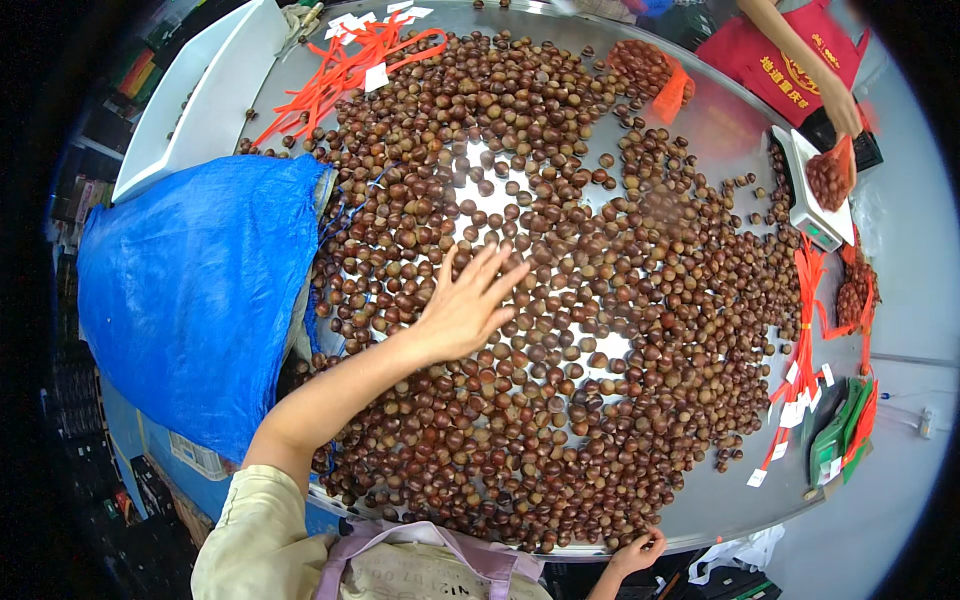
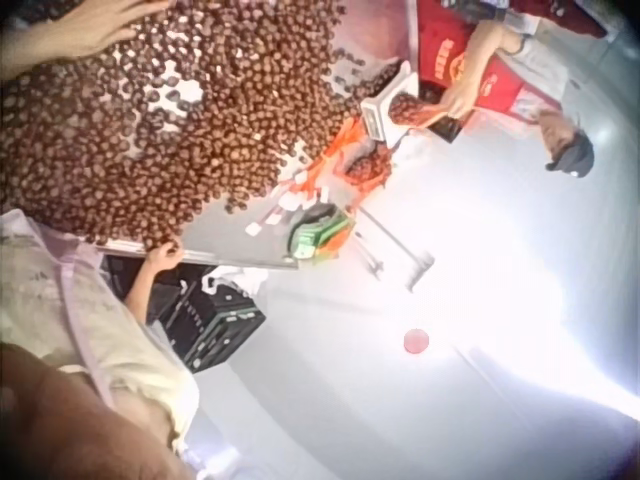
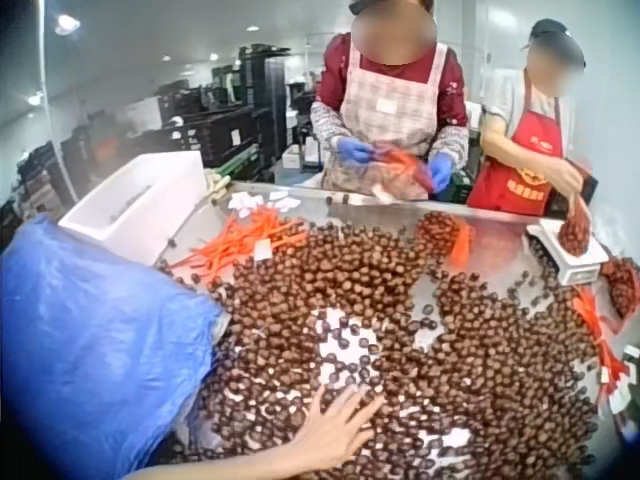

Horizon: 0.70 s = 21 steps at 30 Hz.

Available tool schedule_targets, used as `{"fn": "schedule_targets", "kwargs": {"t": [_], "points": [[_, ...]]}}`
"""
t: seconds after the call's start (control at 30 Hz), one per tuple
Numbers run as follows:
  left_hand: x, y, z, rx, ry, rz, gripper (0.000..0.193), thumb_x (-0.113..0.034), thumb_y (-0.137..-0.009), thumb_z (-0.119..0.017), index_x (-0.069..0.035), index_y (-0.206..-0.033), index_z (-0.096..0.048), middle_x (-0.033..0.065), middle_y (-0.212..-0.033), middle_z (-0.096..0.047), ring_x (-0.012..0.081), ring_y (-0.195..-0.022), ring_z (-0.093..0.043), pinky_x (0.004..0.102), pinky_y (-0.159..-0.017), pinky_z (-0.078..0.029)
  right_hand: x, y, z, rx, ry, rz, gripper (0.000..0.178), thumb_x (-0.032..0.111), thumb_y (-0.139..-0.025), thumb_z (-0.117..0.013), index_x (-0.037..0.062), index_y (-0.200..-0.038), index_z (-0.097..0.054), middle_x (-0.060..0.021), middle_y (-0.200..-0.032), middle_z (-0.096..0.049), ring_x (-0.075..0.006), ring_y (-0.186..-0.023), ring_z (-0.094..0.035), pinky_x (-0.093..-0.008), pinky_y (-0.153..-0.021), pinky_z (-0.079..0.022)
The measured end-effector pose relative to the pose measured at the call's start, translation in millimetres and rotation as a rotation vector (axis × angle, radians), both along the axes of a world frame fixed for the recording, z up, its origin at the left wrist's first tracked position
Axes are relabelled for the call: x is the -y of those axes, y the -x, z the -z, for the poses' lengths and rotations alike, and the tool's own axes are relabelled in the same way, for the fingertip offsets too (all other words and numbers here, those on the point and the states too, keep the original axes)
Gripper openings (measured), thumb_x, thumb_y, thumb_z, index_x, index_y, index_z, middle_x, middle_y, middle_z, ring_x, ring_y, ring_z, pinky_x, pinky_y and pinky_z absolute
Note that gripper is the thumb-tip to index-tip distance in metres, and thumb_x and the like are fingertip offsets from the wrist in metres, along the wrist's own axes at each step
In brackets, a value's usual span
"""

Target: The person spreads and sorts chestnuts on a large metal table, moving them by hand to separate and organize them. Another person wearing blue gloves also handles chestnuts nearby, and a third person weighs chestnuts on a digital scale.

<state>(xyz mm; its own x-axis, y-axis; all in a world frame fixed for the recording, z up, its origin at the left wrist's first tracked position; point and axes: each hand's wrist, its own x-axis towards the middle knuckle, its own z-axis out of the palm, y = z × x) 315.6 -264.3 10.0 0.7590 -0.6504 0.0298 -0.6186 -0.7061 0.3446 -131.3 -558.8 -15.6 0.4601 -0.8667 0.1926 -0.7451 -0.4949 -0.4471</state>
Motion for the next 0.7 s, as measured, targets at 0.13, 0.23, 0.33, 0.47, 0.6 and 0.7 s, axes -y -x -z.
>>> {"fn": "schedule_targets", "kwargs": {"t": [0.13, 0.23, 0.33, 0.47, 0.6, 0.7], "points": [[1, 27, -1, -0.042, -0.045, 0.05, 0.057, -0.038, -0.097, -0.039, -0.019, -0.148, -0.021, 0.0141, -0.153, -0.017, 0.0292, -0.143, -0.013, 0.0638, -0.109, -0.001, 2, 2, 2, 0.019, -0.002, -0.016, 0.008, 0.001, -0.083, -0.052, -0.0019, -0.091, -0.054, -0.009, -0.086, -0.053, -0.0229, -0.083, -0.052, -0.0331, -0.08, -0.042], [3, 37, 4, -0.025, 0.038, 0.05, 0.058, -0.037, -0.095, -0.045, -0.019, -0.147, -0.026, 0.0128, -0.153, -0.018, 0.0315, -0.143, -0.011, 0.0652, -0.108, -0.006, 3, 4, 3, 0.027, -0.007, -0.02, 0.01, 0.002, -0.082, -0.052, -0.0019, -0.091, -0.055, -0.0092, -0.087, -0.053, -0.0231, -0.084, -0.052, -0.0336, -0.081, -0.042], [3, 37, 5, -0.014, 0.059, 0.045, 0.059, -0.036, -0.094, -0.049, -0.019, -0.146, -0.027, 0.0127, -0.153, -0.019, 0.0314, -0.142, -0.013, 0.065, -0.107, -0.007, 5, 6, 5, 0.034, -0.016, -0.014, 0.012, 0.002, -0.082, -0.052, -0.0021, -0.092, -0.055, -0.0095, -0.088, -0.054, -0.0235, -0.085, -0.052, -0.0337, -0.081, -0.042], [1, 36, 5, -0.019, 0.055, 0.059, 0.061, -0.038, -0.093, -0.049, -0.02, -0.147, -0.027, 0.0131, -0.152, -0.02, 0.0313, -0.142, -0.013, 0.0639, -0.108, -0.006, 7, 8, 6, 0.013, -0.01, -0.015, 0.013, 0.002, -0.081, -0.051, -0.0023, -0.093, -0.055, -0.01, -0.089, -0.054, -0.024, -0.085, -0.052, -0.0338, -0.082, -0.042], [-5, 27, -4, -0.031, 0.12, 0.105, 0.063, -0.044, -0.092, -0.051, -0.026, -0.147, -0.026, 0.0157, -0.151, -0.022, 0.0362, -0.138, -0.022, 0.0602, -0.109, -0.013, 5, 5, 4, 0.004, -0.008, -0.011, 0.014, 0.002, -0.081, -0.051, -0.0024, -0.093, -0.055, -0.0106, -0.09, -0.055, -0.0244, -0.086, -0.053, -0.0347, -0.084, -0.042], [-21, 0, -19, 0.093, 0.186, 0.0, 0.068, -0.049, -0.087, -0.054, -0.023, -0.145, -0.029, 0.0195, -0.144, -0.029, 0.0377, -0.13, -0.032, 0.056, -0.107, -0.024, 0, 2, 0, 0.006, 0.001, -0.012, 0.01, 0.001, -0.082, -0.051, -0.0022, -0.091, -0.055, -0.0105, -0.089, -0.055, -0.0252, -0.087, -0.053, -0.0354, -0.083, -0.042]]}}
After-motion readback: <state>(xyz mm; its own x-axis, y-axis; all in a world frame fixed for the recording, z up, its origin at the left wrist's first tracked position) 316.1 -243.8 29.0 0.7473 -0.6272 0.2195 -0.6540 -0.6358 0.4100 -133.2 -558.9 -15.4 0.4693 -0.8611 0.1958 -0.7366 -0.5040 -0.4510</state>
